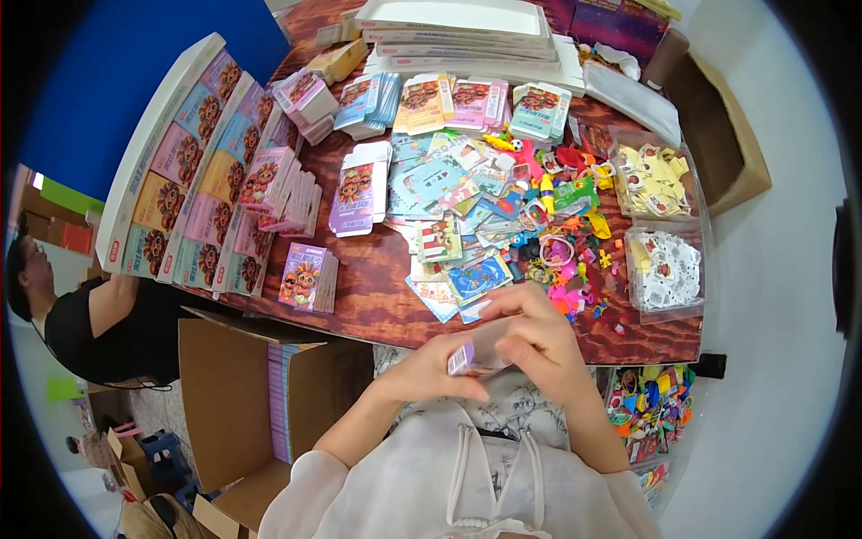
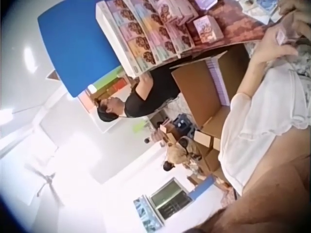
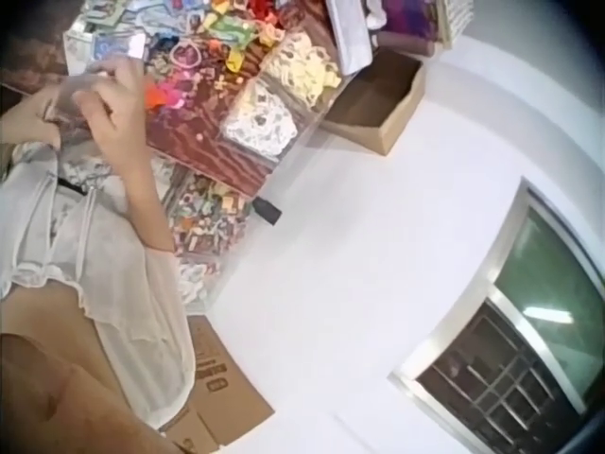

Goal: Sorting and packing various sticker sheets and cards into piles and boxes on a table.

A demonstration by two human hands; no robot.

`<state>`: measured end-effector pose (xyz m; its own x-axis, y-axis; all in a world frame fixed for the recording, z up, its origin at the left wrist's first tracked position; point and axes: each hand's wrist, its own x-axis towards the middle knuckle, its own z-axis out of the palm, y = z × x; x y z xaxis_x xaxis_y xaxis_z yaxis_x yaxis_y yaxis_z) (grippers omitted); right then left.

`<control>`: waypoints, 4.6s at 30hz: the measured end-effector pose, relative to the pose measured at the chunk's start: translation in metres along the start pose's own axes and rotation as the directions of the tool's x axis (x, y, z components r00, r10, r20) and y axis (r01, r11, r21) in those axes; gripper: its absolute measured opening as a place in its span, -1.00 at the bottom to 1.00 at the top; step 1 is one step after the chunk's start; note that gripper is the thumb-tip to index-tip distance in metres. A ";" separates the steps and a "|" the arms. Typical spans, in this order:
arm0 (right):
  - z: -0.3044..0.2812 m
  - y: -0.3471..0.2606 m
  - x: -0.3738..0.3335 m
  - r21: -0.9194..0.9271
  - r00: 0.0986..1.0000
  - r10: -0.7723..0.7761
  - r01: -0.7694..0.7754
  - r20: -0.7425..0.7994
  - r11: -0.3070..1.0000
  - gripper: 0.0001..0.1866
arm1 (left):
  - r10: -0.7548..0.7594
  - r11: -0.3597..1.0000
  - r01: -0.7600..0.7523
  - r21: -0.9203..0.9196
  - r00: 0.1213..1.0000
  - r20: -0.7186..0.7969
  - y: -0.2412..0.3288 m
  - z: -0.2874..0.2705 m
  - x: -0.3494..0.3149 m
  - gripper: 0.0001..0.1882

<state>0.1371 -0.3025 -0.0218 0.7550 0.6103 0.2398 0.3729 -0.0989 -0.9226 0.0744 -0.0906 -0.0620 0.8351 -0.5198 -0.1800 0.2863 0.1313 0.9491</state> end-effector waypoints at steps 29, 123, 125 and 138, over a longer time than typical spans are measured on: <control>0.002 0.026 -0.001 0.153 0.931 0.213 -0.174 -0.297 0.973 -0.88 | 0.026 0.987 -0.094 -0.132 0.895 -0.446 0.004 0.017 0.018 -0.62; -0.008 0.039 -0.007 0.362 0.856 0.474 -0.383 -0.208 0.850 -0.92 | 0.065 0.947 0.017 0.321 0.968 -0.241 0.014 0.014 0.024 -0.39; -0.008 0.037 -0.007 0.400 0.857 0.470 -0.363 -0.211 0.841 -0.95 | 0.075 0.946 0.013 0.324 0.963 -0.258 0.014 0.014 0.024 -0.41; -0.021 0.031 -0.007 0.221 0.925 0.351 -0.315 -0.148 0.923 -0.94 | 0.055 0.946 0.049 0.321 0.950 -0.308 0.008 0.015 0.023 -0.38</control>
<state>0.1551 -0.3261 -0.0457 0.9089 0.4131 -0.0573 -0.0127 -0.1098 -0.9939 0.0889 -0.1145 -0.0548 0.9535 -0.2269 -0.1984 0.1612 -0.1723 0.9718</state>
